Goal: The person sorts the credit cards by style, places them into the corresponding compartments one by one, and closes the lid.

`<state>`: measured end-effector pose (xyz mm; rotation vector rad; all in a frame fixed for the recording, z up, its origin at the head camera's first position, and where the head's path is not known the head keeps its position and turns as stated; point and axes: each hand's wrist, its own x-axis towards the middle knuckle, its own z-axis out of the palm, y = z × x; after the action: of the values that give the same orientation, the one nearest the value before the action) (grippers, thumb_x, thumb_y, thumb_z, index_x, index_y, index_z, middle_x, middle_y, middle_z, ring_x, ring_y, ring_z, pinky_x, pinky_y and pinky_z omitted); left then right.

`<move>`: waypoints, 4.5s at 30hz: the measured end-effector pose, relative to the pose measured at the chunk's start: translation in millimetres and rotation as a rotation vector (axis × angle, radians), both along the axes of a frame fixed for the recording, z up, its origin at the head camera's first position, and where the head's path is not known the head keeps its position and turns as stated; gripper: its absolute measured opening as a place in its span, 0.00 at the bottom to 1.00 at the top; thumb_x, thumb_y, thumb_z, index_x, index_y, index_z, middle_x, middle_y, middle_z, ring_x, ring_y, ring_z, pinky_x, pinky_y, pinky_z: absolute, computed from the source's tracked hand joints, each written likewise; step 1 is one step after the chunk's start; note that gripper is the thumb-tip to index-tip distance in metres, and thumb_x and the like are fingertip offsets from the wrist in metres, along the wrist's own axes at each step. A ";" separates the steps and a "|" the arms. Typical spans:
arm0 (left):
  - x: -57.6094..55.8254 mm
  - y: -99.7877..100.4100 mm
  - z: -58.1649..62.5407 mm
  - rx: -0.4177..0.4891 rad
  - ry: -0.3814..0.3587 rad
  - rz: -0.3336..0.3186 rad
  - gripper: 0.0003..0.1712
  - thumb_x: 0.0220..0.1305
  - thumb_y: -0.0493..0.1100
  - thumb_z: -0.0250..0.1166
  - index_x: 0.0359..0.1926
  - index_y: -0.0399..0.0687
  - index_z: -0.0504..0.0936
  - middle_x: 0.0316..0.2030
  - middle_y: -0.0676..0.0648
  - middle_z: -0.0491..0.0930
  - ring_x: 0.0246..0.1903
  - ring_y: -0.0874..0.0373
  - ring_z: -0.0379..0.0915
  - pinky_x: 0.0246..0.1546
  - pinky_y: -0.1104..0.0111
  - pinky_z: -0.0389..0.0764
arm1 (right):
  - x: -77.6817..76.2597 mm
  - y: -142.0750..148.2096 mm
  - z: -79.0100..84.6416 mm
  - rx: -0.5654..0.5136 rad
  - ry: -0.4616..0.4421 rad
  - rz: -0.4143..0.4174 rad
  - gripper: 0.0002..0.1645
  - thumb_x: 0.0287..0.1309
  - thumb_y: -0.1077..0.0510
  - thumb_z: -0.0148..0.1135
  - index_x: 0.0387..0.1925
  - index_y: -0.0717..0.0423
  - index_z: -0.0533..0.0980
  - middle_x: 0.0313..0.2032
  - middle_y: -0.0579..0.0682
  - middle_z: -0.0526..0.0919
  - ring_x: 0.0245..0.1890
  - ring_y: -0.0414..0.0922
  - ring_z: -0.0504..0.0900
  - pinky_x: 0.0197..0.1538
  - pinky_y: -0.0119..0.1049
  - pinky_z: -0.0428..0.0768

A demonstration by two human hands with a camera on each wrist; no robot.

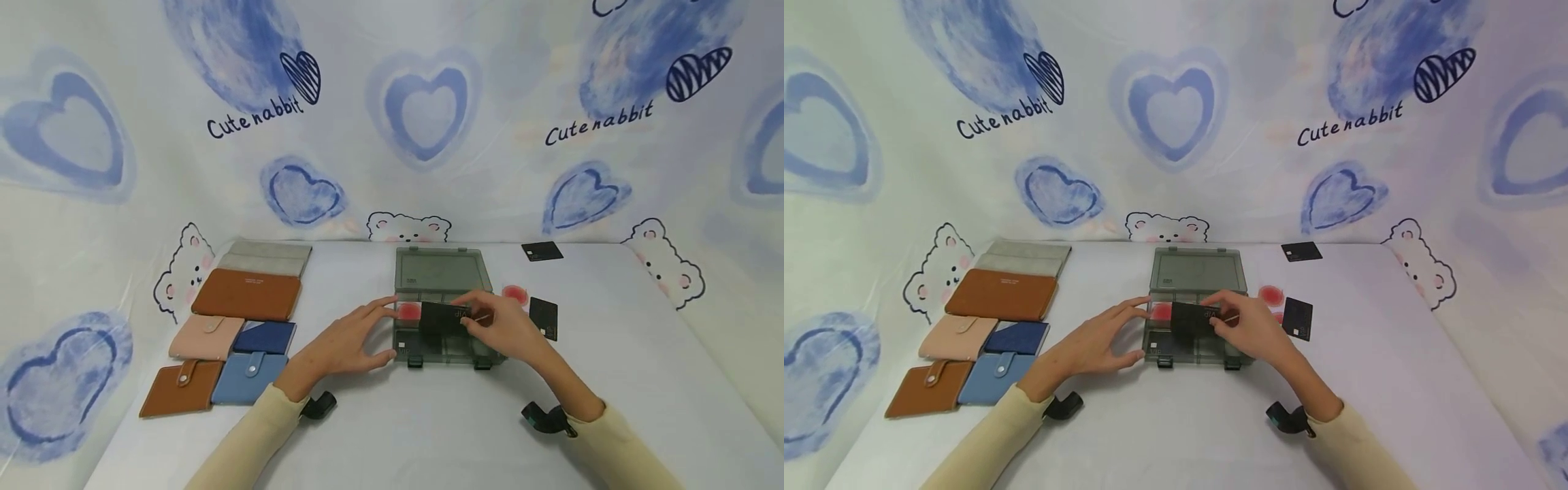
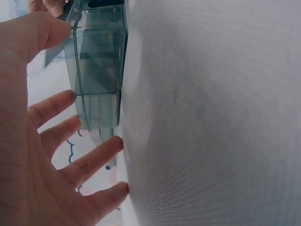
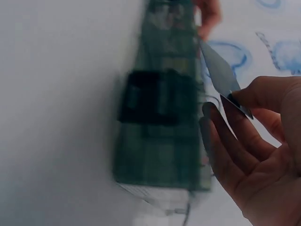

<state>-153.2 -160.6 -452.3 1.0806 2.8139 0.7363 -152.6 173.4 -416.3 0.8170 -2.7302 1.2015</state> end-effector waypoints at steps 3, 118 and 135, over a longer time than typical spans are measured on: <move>-0.1 -0.4 -0.2 -0.007 -0.008 0.009 0.37 0.64 0.69 0.62 0.70 0.64 0.68 0.78 0.59 0.52 0.72 0.57 0.58 0.62 0.49 0.73 | 4.6 -8.8 -6.0 0.052 -0.006 0.024 0.20 0.62 0.63 0.69 0.54 0.42 0.81 0.28 0.37 0.80 0.26 0.34 0.80 0.32 0.32 0.81; -0.9 2.5 0.6 -0.076 -0.006 0.035 0.43 0.63 0.70 0.61 0.75 0.64 0.61 0.78 0.62 0.50 0.68 0.55 0.64 0.52 0.50 0.79 | -155.7 204.6 -19.5 0.462 -0.250 -0.203 0.44 0.62 0.48 0.71 0.69 0.69 0.65 0.62 0.74 0.69 0.62 0.71 0.67 0.60 0.69 0.68; 0.6 4.3 3.5 -0.075 0.030 0.028 0.43 0.63 0.68 0.62 0.74 0.62 0.62 0.78 0.61 0.51 0.67 0.54 0.66 0.50 0.50 0.80 | -141.3 211.5 -20.3 0.423 -0.256 -0.255 0.45 0.60 0.47 0.72 0.68 0.65 0.63 0.60 0.79 0.68 0.56 0.71 0.72 0.54 0.67 0.72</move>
<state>-152.5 -156.2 -448.9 1.0518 2.8616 0.6164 -293.9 384.9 -436.7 0.3300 -3.2315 0.7350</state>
